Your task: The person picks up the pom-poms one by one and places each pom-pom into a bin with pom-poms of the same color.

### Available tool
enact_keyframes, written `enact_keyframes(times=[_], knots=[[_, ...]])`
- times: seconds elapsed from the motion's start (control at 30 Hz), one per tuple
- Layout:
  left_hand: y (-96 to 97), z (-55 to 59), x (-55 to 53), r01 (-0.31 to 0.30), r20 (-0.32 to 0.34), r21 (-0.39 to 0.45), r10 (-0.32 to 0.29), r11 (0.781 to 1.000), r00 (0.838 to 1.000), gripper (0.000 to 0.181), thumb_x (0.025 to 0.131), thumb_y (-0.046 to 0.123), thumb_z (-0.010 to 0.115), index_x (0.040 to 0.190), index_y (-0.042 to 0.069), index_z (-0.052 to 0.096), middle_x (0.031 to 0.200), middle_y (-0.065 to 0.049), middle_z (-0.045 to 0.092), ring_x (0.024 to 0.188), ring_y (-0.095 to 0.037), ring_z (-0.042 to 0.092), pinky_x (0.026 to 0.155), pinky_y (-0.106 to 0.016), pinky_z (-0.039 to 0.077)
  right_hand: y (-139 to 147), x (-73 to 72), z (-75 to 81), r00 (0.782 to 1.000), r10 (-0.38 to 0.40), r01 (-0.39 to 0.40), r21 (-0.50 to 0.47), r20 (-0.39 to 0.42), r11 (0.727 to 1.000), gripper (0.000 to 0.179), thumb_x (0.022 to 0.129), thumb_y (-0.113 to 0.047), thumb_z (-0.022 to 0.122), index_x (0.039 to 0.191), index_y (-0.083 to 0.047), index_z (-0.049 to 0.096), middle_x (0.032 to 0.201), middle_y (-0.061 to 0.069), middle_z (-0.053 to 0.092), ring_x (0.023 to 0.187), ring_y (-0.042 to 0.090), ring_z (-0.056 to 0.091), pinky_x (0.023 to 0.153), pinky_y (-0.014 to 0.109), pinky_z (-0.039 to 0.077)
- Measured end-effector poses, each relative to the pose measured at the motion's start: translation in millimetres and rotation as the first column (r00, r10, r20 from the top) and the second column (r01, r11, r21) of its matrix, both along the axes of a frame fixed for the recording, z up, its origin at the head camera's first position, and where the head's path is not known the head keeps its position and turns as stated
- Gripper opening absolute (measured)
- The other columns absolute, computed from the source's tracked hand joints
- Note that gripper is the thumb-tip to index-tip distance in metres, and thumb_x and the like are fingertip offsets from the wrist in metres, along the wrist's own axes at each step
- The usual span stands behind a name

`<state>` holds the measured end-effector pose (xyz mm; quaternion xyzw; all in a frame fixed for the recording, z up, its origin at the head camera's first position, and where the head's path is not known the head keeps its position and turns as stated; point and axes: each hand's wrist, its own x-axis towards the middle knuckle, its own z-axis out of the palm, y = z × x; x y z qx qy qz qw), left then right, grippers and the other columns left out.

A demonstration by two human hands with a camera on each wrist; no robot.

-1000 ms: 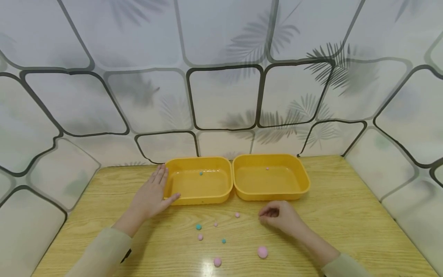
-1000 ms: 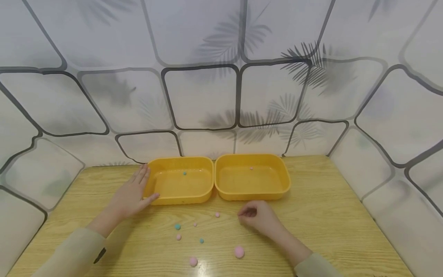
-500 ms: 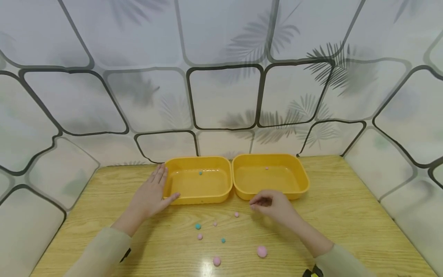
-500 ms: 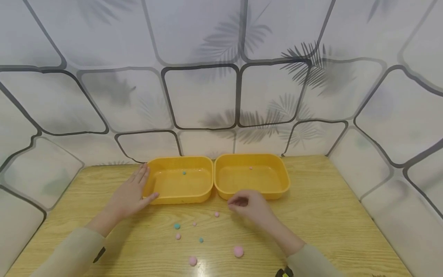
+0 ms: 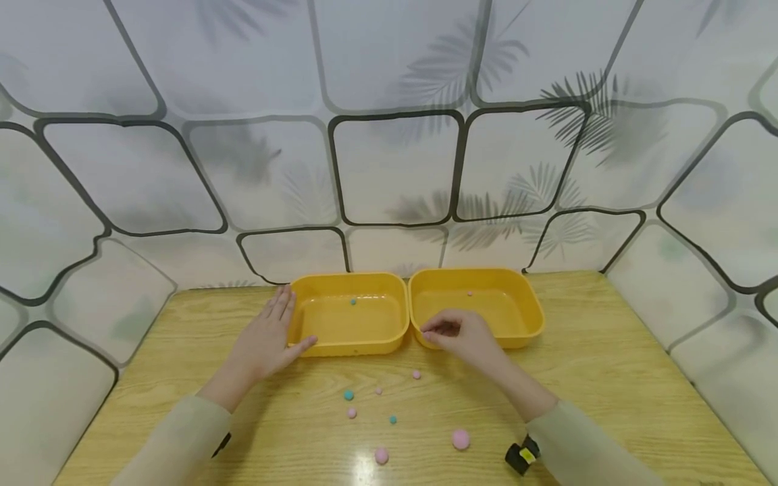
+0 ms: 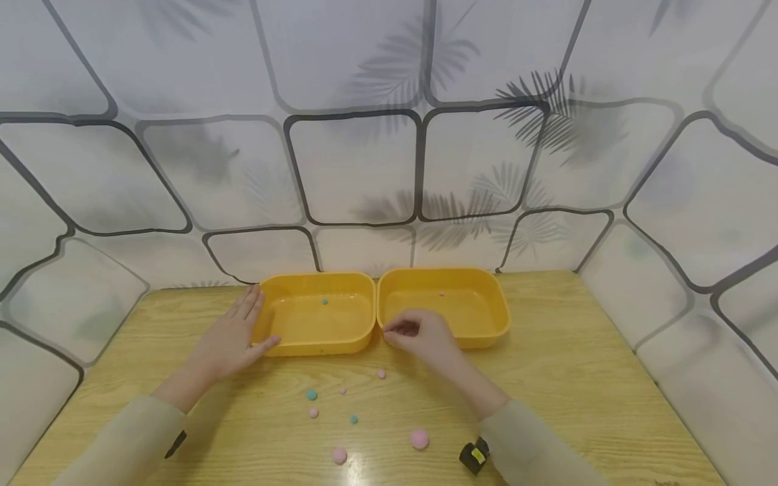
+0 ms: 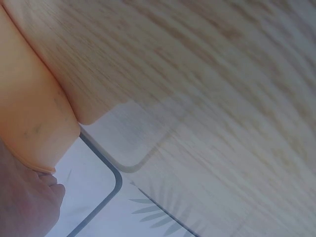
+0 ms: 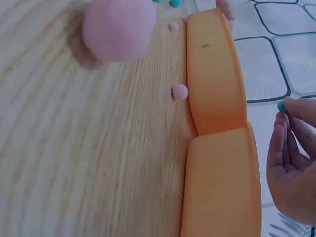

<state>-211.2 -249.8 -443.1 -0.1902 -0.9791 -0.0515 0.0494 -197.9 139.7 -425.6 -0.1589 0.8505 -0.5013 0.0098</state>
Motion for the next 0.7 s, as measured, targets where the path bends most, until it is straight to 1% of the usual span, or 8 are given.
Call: enact_keyframes(times=[0.2,0.33,0.47,0.57,0.7], knots=[[-0.3,-0.2,-0.9,0.004,-0.004,-0.010,-0.004,1.000,1.000,0.100,0.105,0.062,0.051,0.161,-0.016,0.024,0.172,-0.033,0.017,0.162,-0.048,0.020,0.132,-0.057,0.026,-15,-11.8,2.2,1.000,-0.011,0.011,-0.026,-0.013,1.000,0.009,0.095,-0.011,0.080,0.102,-0.005,0.082,0.099,0.011,0.080,0.084,0.011,0.070,0.075,0.020,0.059],[-0.5,-0.1,-1.3,0.004,-0.006,-0.014,-0.004,1.000,1.000,0.099,0.105,0.062,0.052,0.161,-0.016,0.024,0.172,-0.033,0.018,0.162,-0.048,0.020,0.132,-0.057,0.026,-25,-18.4,7.3,1.000,-0.020,0.020,-0.052,-0.009,0.998,0.010,0.095,-0.010,0.080,0.104,-0.005,0.082,0.099,0.012,0.080,0.084,0.012,0.070,0.073,0.020,0.058],[-0.4,0.6,-0.7,0.002,-0.007,-0.012,-0.002,1.000,1.000,0.100,0.105,0.062,0.052,0.161,-0.016,0.024,0.172,-0.033,0.018,0.162,-0.048,0.020,0.132,-0.058,0.027,-34,-26.4,13.6,0.999,-0.031,0.030,-0.043,-0.013,0.999,0.011,0.095,-0.010,0.080,0.104,-0.005,0.082,0.099,0.012,0.080,0.082,0.012,0.070,0.071,0.020,0.057],[0.1,1.7,0.1,0.003,-0.008,-0.010,-0.003,1.000,1.000,0.100,0.105,0.062,0.052,0.161,-0.016,0.025,0.172,-0.034,0.018,0.162,-0.048,0.021,0.131,-0.058,0.027,-38,-32.0,16.3,0.999,-0.046,0.046,-0.030,-0.002,0.998,0.012,0.096,-0.013,0.079,0.106,-0.006,0.082,0.102,0.011,0.080,0.085,0.013,0.072,0.073,0.022,0.058],[0.9,2.5,0.5,0.005,-0.008,-0.009,-0.005,1.000,1.000,0.099,0.105,0.061,0.052,0.160,-0.016,0.025,0.171,-0.034,0.019,0.161,-0.049,0.021,0.131,-0.058,0.027,-43,-39.9,18.0,0.998,-0.065,0.066,-0.043,0.009,0.997,0.015,0.096,-0.013,0.079,0.108,-0.005,0.082,0.104,0.011,0.080,0.088,0.016,0.072,0.075,0.025,0.059]])
